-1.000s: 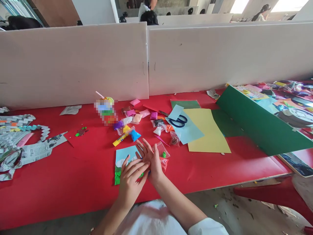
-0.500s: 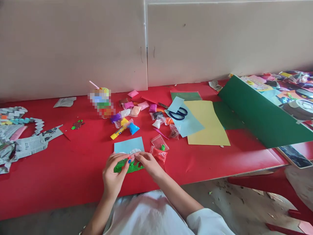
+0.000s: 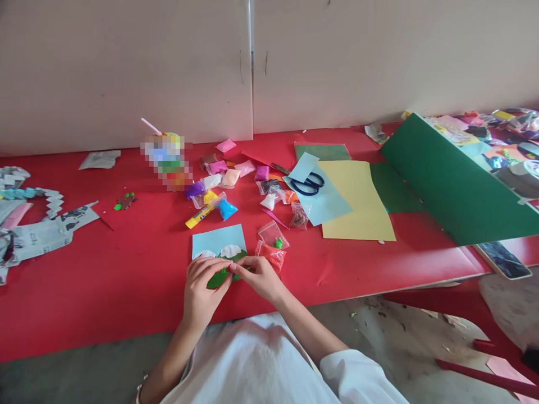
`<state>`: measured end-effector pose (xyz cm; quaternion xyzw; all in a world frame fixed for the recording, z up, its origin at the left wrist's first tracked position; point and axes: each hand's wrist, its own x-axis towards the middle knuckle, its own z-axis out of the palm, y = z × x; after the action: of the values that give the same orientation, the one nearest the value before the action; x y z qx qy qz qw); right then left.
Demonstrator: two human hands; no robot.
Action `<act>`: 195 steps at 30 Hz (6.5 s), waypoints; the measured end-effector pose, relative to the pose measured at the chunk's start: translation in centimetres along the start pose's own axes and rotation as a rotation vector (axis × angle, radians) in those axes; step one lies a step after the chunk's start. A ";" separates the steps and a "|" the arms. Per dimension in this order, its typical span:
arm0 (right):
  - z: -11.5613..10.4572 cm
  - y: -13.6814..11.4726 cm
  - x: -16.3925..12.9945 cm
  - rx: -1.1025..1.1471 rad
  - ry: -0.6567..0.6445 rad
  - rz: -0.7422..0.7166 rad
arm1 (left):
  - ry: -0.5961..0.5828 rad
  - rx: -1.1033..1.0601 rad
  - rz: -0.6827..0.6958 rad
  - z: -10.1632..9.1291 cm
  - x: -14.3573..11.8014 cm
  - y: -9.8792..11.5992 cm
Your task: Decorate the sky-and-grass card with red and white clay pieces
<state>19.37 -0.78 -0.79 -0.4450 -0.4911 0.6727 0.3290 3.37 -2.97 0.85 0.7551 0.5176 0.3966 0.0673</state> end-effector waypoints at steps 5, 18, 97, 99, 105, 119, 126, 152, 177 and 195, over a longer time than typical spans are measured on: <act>-0.1 0.2 -0.3 -0.263 0.032 -0.080 | 0.019 0.006 -0.025 0.4 -1.0 -0.4; -0.8 3.3 -1.7 -0.923 0.216 -0.578 | -0.135 0.197 -0.135 2.6 -3.3 -1.6; -3.0 4.3 -2.6 -1.234 0.745 -0.414 | -0.021 0.284 0.136 -1.8 -4.1 -6.9; -3.7 4.5 -2.1 -1.238 0.720 -0.365 | 0.008 0.250 0.124 -1.5 -3.9 -6.1; -3.2 3.9 -3.0 -1.043 0.625 -0.555 | 0.021 -0.039 -0.033 1.4 -2.8 -0.3; -1.1 3.1 -5.8 -0.845 0.430 -0.724 | -0.150 -0.459 -0.127 2.7 -2.0 3.2; -1.5 3.1 -6.2 -0.747 0.521 -0.643 | -0.147 -0.436 -0.115 2.6 -3.1 4.5; -1.5 1.0 -5.9 -0.313 0.328 -0.456 | -0.215 -0.537 -0.351 1.4 -2.4 2.7; -2.4 0.1 -3.4 -0.593 0.322 -0.454 | -0.186 -0.023 -0.051 3.4 -1.0 1.7; -5.9 -3.7 2.1 -0.948 0.309 -0.433 | -0.144 -0.005 -0.096 3.2 7.1 -4.1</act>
<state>24.03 4.37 1.43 -0.5270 -0.7669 0.2212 0.2918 3.58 5.87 0.31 0.7559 0.5460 0.3387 0.1252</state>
